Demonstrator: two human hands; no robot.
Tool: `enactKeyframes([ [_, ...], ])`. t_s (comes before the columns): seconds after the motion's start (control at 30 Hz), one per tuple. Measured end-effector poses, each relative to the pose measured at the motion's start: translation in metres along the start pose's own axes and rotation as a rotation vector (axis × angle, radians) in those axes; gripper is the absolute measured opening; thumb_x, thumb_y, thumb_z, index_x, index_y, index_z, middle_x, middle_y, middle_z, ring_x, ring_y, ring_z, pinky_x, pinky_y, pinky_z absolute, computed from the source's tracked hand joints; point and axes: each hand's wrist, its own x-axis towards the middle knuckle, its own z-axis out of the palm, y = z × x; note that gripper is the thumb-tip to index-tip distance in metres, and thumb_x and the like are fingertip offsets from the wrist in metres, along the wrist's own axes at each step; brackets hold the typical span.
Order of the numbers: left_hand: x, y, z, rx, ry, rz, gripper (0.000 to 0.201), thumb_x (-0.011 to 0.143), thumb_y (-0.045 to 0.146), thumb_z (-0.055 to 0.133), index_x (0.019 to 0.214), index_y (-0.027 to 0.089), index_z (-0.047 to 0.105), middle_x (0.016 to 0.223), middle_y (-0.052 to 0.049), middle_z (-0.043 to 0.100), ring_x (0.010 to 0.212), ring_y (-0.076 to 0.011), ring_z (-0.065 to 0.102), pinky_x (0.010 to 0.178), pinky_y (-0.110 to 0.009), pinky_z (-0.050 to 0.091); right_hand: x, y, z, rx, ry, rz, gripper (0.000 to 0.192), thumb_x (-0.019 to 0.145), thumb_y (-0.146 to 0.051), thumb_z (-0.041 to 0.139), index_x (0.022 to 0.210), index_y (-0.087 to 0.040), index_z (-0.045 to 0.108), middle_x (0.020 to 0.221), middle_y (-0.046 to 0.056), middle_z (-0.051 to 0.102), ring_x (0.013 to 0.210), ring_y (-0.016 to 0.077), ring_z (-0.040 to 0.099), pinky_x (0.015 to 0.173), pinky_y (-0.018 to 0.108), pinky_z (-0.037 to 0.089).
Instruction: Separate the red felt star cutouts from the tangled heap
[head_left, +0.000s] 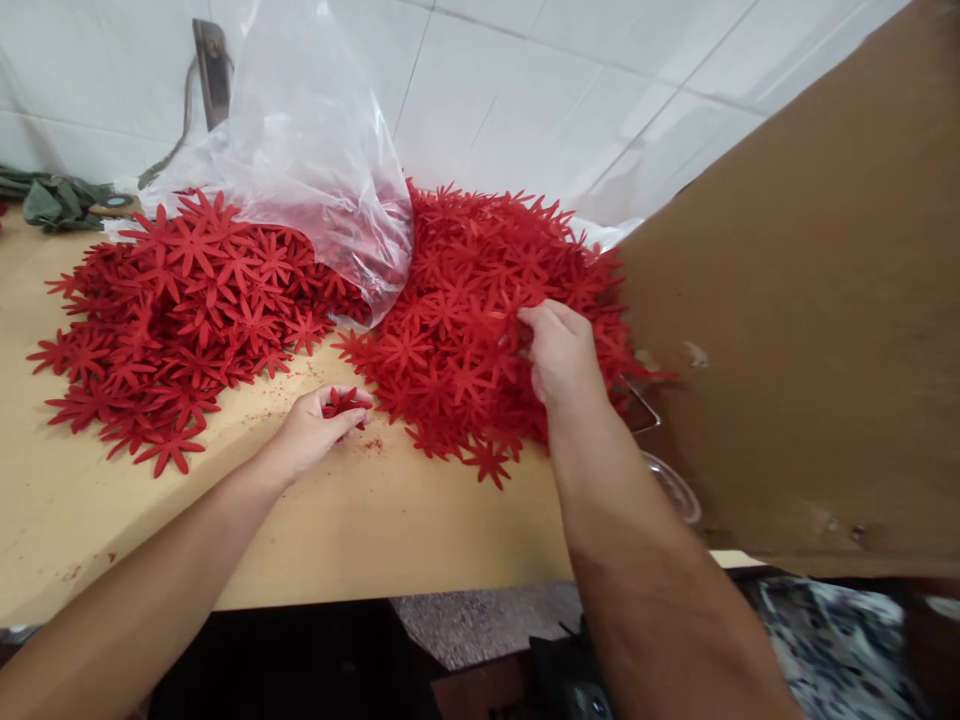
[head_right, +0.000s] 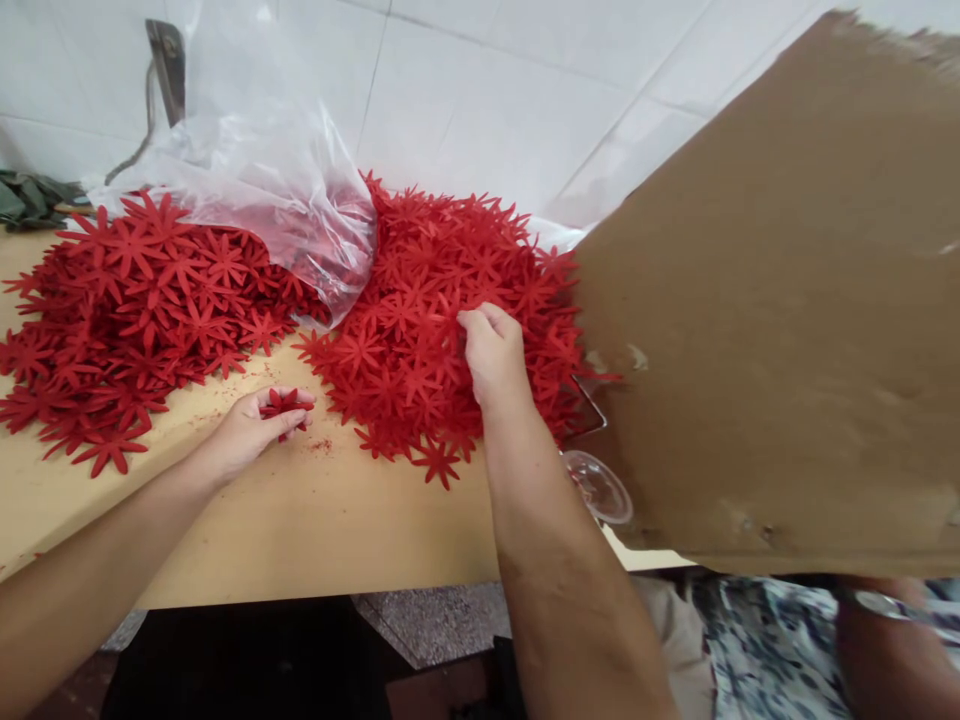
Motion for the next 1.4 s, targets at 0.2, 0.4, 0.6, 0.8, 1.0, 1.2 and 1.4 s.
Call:
enactKeyframes([
  [0.2, 0.001, -0.001, 0.0, 0.003, -0.008, 0.012, 0.012, 0.069, 0.01, 0.058, 0.08, 0.014, 0.059, 0.068, 0.001, 0.06, 0.064, -0.0072, 0.055, 0.057, -0.02, 0.036, 0.0, -0.005, 0.0, 0.035, -0.054, 0.07, 0.026, 0.075, -0.009, 0.054, 0.056, -0.019, 0.04, 0.045, -0.007, 0.046, 0.044, 0.0078, 0.049, 0.047, 0.022, 0.042],
  [0.4, 0.001, -0.002, -0.002, 0.015, -0.023, 0.027, 0.01, 0.07, 0.012, 0.058, 0.079, 0.014, 0.059, 0.067, 0.001, 0.06, 0.061, -0.007, 0.053, 0.057, -0.02, 0.036, 0.001, -0.004, -0.004, 0.023, -0.113, 0.067, 0.024, 0.066, 0.004, 0.057, 0.066, -0.018, 0.047, 0.052, -0.007, 0.052, 0.045, 0.0075, 0.051, 0.052, 0.023, 0.044],
  [0.6, 0.001, -0.002, -0.001, 0.009, -0.022, 0.017, 0.011, 0.071, 0.012, 0.057, 0.081, 0.014, 0.058, 0.067, 0.002, 0.059, 0.062, -0.0063, 0.053, 0.056, -0.019, 0.035, 0.005, 0.001, -0.004, -0.018, -0.035, 0.012, 0.02, 0.066, 0.003, 0.057, 0.068, -0.016, 0.051, 0.052, -0.007, 0.051, 0.045, 0.0077, 0.048, 0.052, 0.025, 0.042],
  [0.8, 0.002, -0.003, -0.002, 0.013, -0.03, 0.032, 0.012, 0.069, 0.015, 0.059, 0.08, 0.015, 0.059, 0.067, 0.002, 0.059, 0.061, -0.006, 0.052, 0.056, -0.019, 0.037, 0.008, 0.001, -0.006, -0.038, 0.025, -0.022, 0.019, 0.076, -0.008, 0.055, 0.062, -0.019, 0.046, 0.042, -0.007, 0.045, 0.038, 0.0074, 0.039, 0.043, 0.024, 0.031],
  [1.0, 0.003, -0.004, -0.003, 0.011, -0.028, 0.035, 0.013, 0.068, 0.016, 0.06, 0.08, 0.015, 0.059, 0.067, 0.001, 0.06, 0.063, -0.0066, 0.054, 0.056, -0.019, 0.037, 0.012, 0.001, -0.013, -0.16, 0.08, -0.07, 0.034, 0.082, -0.029, 0.051, 0.051, -0.021, 0.04, 0.035, -0.009, 0.027, 0.032, 0.0064, 0.029, 0.039, 0.025, 0.028],
  [1.2, 0.001, -0.002, -0.003, 0.012, -0.023, 0.021, 0.012, 0.068, 0.014, 0.06, 0.081, 0.015, 0.059, 0.067, 0.001, 0.061, 0.063, -0.0065, 0.054, 0.058, -0.019, 0.037, 0.021, 0.001, -0.017, -0.118, 0.019, -0.082, 0.02, 0.079, -0.017, 0.054, 0.06, -0.018, 0.047, 0.041, -0.007, 0.041, 0.039, 0.0072, 0.037, 0.047, 0.025, 0.032],
  [1.4, 0.0, 0.001, -0.001, 0.027, -0.018, 0.006, 0.011, 0.07, 0.013, 0.058, 0.08, 0.014, 0.059, 0.067, 0.001, 0.06, 0.061, -0.0064, 0.053, 0.058, -0.02, 0.036, 0.021, 0.0, -0.022, -0.122, -0.136, -0.028, 0.012, 0.067, -0.004, 0.059, 0.068, -0.016, 0.055, 0.054, -0.005, 0.051, 0.044, 0.0069, 0.043, 0.051, 0.026, 0.035],
])
